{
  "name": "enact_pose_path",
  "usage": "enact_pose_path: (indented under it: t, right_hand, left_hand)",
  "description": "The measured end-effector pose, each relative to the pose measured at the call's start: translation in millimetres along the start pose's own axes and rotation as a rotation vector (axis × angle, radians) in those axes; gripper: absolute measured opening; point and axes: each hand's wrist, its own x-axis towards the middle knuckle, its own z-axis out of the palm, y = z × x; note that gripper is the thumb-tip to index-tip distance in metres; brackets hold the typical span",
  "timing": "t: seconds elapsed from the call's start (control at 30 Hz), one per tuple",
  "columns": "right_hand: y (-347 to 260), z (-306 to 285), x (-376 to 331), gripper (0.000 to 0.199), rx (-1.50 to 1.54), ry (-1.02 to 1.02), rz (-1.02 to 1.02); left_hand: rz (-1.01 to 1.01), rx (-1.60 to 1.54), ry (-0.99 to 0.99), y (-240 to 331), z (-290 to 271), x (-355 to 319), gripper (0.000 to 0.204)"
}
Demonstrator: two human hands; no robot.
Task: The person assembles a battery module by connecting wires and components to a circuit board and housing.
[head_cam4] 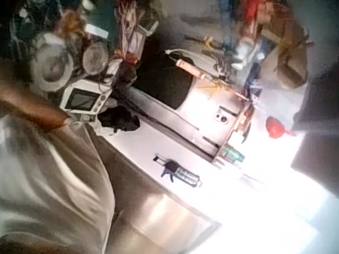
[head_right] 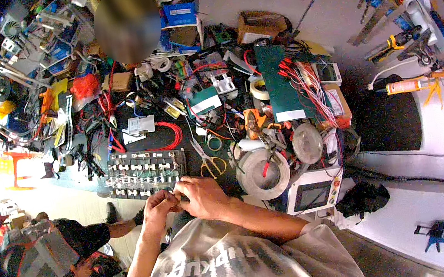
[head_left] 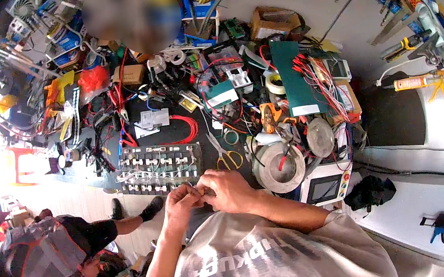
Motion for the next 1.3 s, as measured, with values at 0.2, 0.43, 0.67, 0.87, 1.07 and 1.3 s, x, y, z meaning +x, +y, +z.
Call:
enact_pose_path:
  t: [0.2, 0.43, 0.67, 0.87, 1.07, 1.3]
  right_hand:
    - [27.1, -30.9, 6.8, 0.012, -0.052, 0.129, 0.035]
    - [174.1, -108.2, 44.8, 0.017, -0.445, 0.367, 0.380]
    - [204.5, -134.7, 28.8, 0.034, -0.230, 0.487, 0.446]
    - [152.9, -122.6, -32.8, 0.023, -0.027, 0.568, 0.420]
    - [79.5, -65.0, -116.3, 0.019, -0.006, 0.711, 0.304]
    - [89.4, 45.7, -283.5, 0.027, 0.064, 0.382, 0.640]
  left_hand:
    - [-0.012, 0.058, -0.014, 8.5, 0.2, 7.1, 0.013]
    - [0.047, 0.514, 0.201, -32.3, -43.4, -15.1, 0.019]
    - [0.013, 0.965, 0.344, -55.7, -64.7, -59.1, 0.024]
    - [-0.011, 0.973, 0.350, -77.4, -78.1, -70.1, 0.023]
    - [0.096, 1.003, 0.164, -91.1, -82.4, -53.4, 0.022]
    - [0.094, 1.189, 0.072, -149.3, -89.6, -54.9, 0.024]
